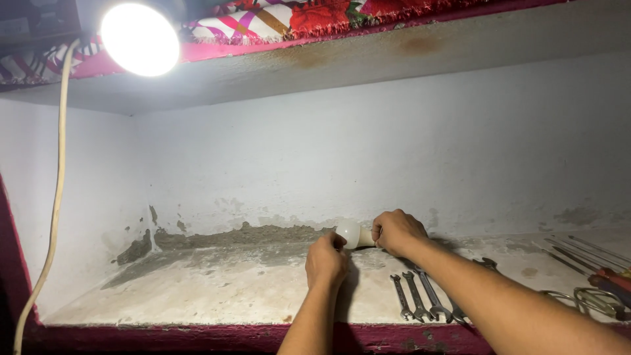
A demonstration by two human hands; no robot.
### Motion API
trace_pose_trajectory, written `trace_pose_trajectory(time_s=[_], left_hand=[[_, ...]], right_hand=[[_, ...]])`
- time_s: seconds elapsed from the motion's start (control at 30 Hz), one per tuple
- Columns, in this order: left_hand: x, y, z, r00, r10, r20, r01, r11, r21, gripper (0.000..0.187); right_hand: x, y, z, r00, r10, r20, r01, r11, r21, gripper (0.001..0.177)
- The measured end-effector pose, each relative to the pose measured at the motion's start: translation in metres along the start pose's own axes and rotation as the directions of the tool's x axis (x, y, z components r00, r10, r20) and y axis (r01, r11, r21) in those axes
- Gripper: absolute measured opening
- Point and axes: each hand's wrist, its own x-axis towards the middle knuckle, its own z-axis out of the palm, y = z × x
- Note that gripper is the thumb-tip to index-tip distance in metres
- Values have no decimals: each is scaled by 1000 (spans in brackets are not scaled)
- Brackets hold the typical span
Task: The person takes items from a red basket on the floor and places them on a shelf. They handle light bulbs, small cases, a toy car, a circular object, a toy wheel, a white plastic piece, and a green wire, wiping some with a cloth before arranging them on the shelf.
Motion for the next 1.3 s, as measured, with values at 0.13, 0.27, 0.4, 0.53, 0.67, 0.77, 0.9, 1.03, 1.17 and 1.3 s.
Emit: trace_pose_trajectory(time_s=[0.13,0.27,0.4,0.53,0.67,0.77,0.9,1.03,1.17,1.3], left_hand=[[-14,14,-14,999,-35,-1,35,999,-21,16],[-5,5,-9,999,-16,-31,14,998,-56,13],[2,-8,-2,987,124,-98,-131,989,-62,15],[7,-14,-4,989,118,-88,-127,987,-96,19],[15,-15,7,988,119,-101,-132,983,-130,44],[17,-11,5,991,130,-19,-131,986,-104,73],[36,-28,20,966,255,43,-254,967,-16,76],[45,-43,17,952,280,123,-213,896,-389,65],[3,-9,-13,980,111,167,-42,928,-370,52],[10,-17,-5,960,232,156,-159,911,-380,34]], right_hand=[[-14,-4,-14,998,-8,-65,8,1000,5,5],[-22,-3,-26,995,-25,-98,29,999,36,4],[-38,-3,-32,994,-48,-100,65,982,177,7],[-56,1,-29,957,-171,-233,224,948,226,8],[-57,12,-36,961,-160,-227,209,955,212,10],[-67,1,-48,987,-81,-141,110,971,212,15],[-50,11,-22,997,-75,9,72,980,184,32],[-46,11,-5,991,-73,110,50,980,194,42],[-47,6,-6,993,-101,66,92,987,132,52],[-49,1,-13,997,-36,69,33,998,50,49]])
